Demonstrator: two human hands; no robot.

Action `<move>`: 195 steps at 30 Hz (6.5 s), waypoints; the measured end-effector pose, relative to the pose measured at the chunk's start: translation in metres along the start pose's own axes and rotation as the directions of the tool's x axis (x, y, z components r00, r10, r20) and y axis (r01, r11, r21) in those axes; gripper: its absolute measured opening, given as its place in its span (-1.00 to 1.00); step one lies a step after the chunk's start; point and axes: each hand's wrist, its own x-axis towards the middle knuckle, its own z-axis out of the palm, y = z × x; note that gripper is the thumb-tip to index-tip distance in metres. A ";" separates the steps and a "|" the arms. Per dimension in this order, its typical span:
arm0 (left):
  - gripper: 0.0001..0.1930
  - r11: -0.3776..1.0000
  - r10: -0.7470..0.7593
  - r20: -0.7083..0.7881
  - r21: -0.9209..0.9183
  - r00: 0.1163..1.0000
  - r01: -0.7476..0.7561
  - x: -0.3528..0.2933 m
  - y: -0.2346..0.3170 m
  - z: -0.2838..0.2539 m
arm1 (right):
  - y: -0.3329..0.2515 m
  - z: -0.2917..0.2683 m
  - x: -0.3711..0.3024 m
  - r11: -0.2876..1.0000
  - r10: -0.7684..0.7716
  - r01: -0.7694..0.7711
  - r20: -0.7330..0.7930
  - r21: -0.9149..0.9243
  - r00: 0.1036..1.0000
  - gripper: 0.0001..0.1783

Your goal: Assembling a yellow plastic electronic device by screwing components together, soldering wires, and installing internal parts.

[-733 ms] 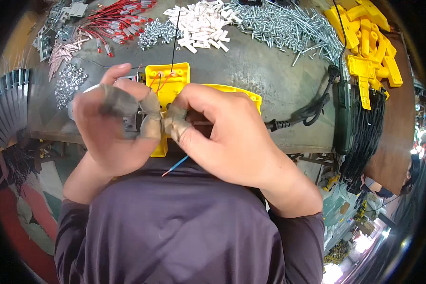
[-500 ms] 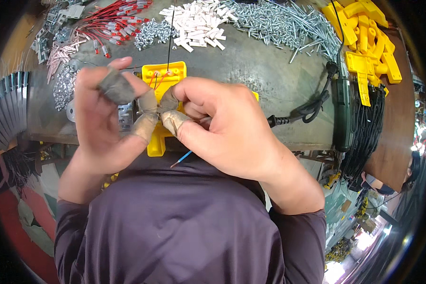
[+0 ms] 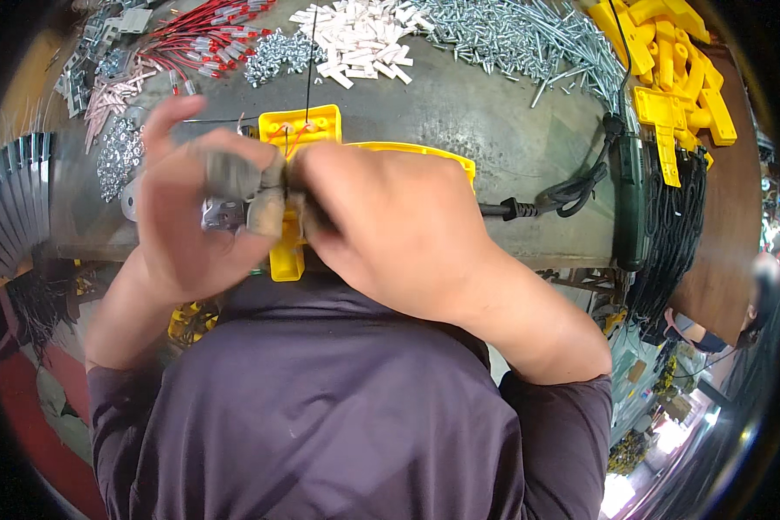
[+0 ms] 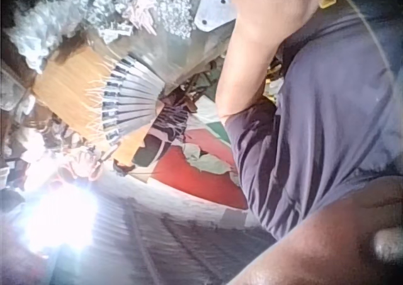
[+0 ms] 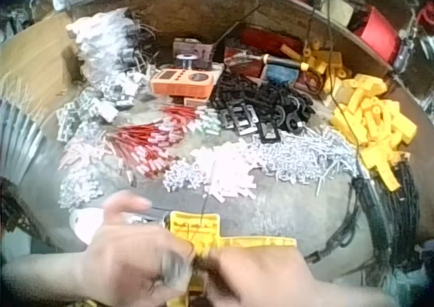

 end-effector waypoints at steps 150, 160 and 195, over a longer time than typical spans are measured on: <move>-0.63 0.664 -0.560 0.173 -0.490 0.810 0.565 0.045 0.019 0.024 | 0.120 -0.049 0.132 0.649 0.485 -0.302 -0.074 0.698 0.871 -0.61; -0.71 0.783 -0.592 0.157 -0.122 0.791 0.610 0.024 -0.043 -0.056 | 0.157 -0.092 0.178 0.395 0.454 0.002 -0.197 0.919 0.869 -0.55; -0.50 0.958 -0.263 -0.185 -0.171 0.947 0.233 0.006 -0.015 -0.015 | 0.027 -0.101 -0.044 0.674 0.249 0.271 -0.556 0.687 0.793 -0.56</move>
